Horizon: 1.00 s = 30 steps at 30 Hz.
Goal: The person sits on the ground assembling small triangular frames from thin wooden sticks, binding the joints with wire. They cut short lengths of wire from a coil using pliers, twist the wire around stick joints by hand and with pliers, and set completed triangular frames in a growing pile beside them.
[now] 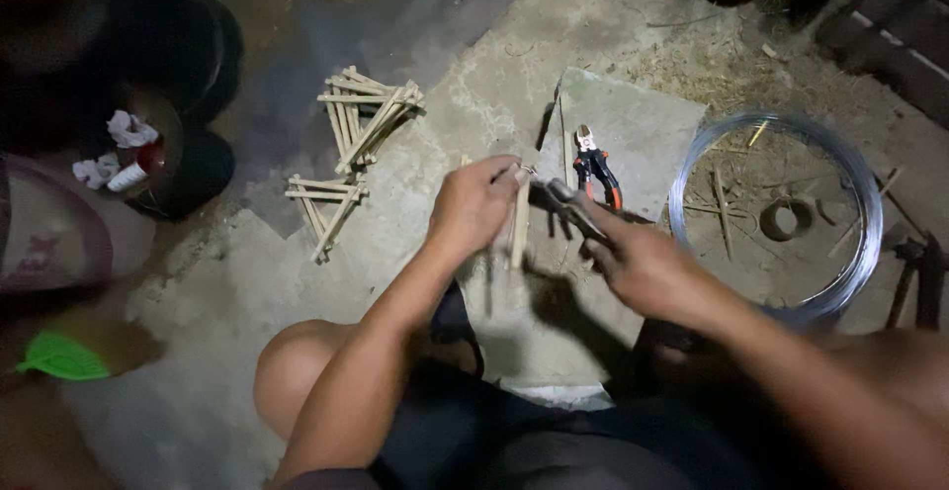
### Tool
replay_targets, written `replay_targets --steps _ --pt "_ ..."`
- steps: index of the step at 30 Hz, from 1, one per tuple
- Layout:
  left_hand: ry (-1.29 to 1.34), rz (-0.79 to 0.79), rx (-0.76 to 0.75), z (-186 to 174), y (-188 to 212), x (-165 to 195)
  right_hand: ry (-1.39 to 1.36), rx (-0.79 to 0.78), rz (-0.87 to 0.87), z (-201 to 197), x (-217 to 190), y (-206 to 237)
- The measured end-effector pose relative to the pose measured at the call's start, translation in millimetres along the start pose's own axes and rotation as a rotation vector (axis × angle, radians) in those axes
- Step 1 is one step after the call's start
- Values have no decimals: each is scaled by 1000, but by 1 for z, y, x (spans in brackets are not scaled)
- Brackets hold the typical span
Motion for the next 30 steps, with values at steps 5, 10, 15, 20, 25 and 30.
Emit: replay_targets --steps 5,10,15,20,25,30 --pt "520 -122 -104 10 -3 -14 -884 200 -102 -2 18 -6" --pt "710 -195 -180 25 11 7 -788 338 -442 12 -7 -3" --pt "625 47 -190 19 14 30 -744 364 -457 19 -14 2" --pt "434 -95 -184 11 21 28 -822 258 -230 27 -8 -1" --pt "444 -40 -181 4 23 34 -873 265 -250 33 -4 -8" --pt "427 -100 -182 3 25 42 -704 318 -287 36 1 -12"
Point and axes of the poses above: each hand's wrist, its own y-axis away from the middle knuckle, its own z-axis out of the palm, x = y × z, the point moved 4 cm from there along -y, towards the middle knuckle, and after that the axes turned 10 degrees about -x, right-handed, at the moved point
